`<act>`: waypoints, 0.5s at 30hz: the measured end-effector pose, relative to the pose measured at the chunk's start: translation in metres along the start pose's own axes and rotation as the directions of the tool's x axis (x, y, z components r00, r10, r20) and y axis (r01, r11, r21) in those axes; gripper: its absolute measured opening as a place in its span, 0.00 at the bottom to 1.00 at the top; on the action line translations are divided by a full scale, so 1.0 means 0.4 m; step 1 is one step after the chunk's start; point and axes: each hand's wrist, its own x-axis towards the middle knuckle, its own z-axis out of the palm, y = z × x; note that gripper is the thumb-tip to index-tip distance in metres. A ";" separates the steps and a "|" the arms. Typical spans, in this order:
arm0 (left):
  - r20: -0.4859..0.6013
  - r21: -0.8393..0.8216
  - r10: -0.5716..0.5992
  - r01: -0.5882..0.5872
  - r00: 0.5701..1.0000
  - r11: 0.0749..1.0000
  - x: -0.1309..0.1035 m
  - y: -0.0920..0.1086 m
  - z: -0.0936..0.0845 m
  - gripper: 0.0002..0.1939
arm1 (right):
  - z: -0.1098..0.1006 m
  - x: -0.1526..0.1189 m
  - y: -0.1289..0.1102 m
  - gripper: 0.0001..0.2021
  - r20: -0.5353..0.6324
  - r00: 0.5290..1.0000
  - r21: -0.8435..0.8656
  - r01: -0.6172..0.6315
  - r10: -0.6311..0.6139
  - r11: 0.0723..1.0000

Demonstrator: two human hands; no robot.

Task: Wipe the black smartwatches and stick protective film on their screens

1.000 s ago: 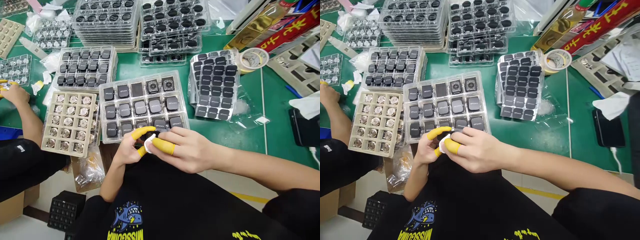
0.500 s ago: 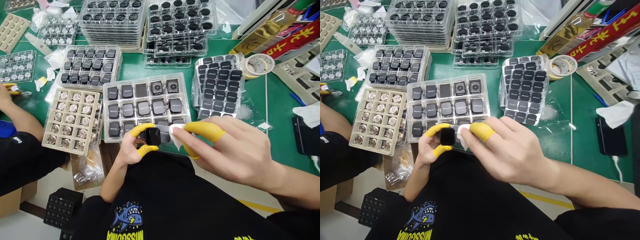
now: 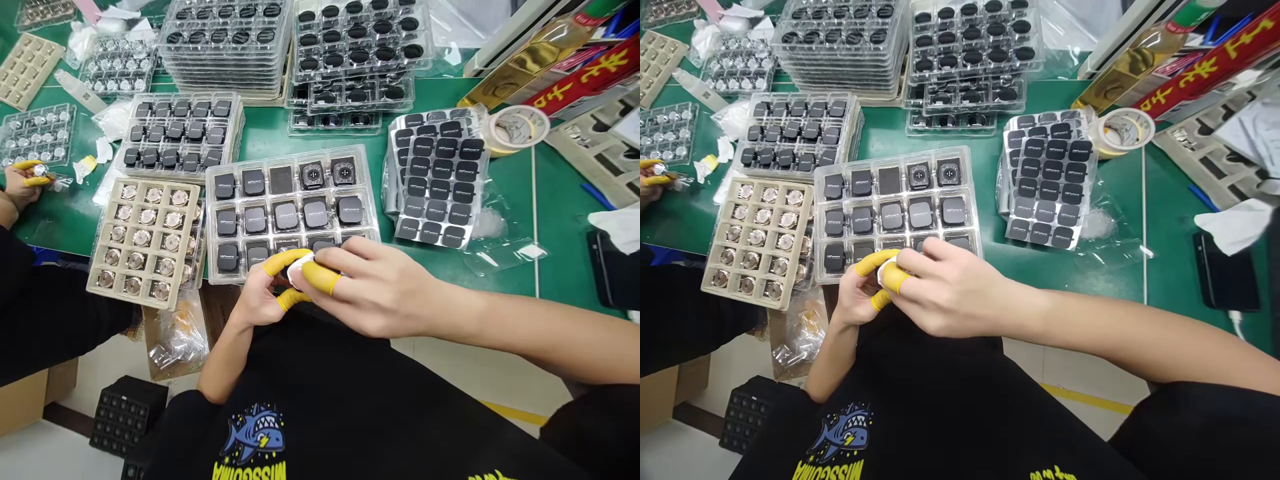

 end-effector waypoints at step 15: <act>-0.056 -0.187 -0.013 0.003 0.998 0.982 -0.003 0.014 0.011 0.36 | -0.096 -0.041 0.075 0.11 0.046 0.982 0.058 -0.185 0.183 0.981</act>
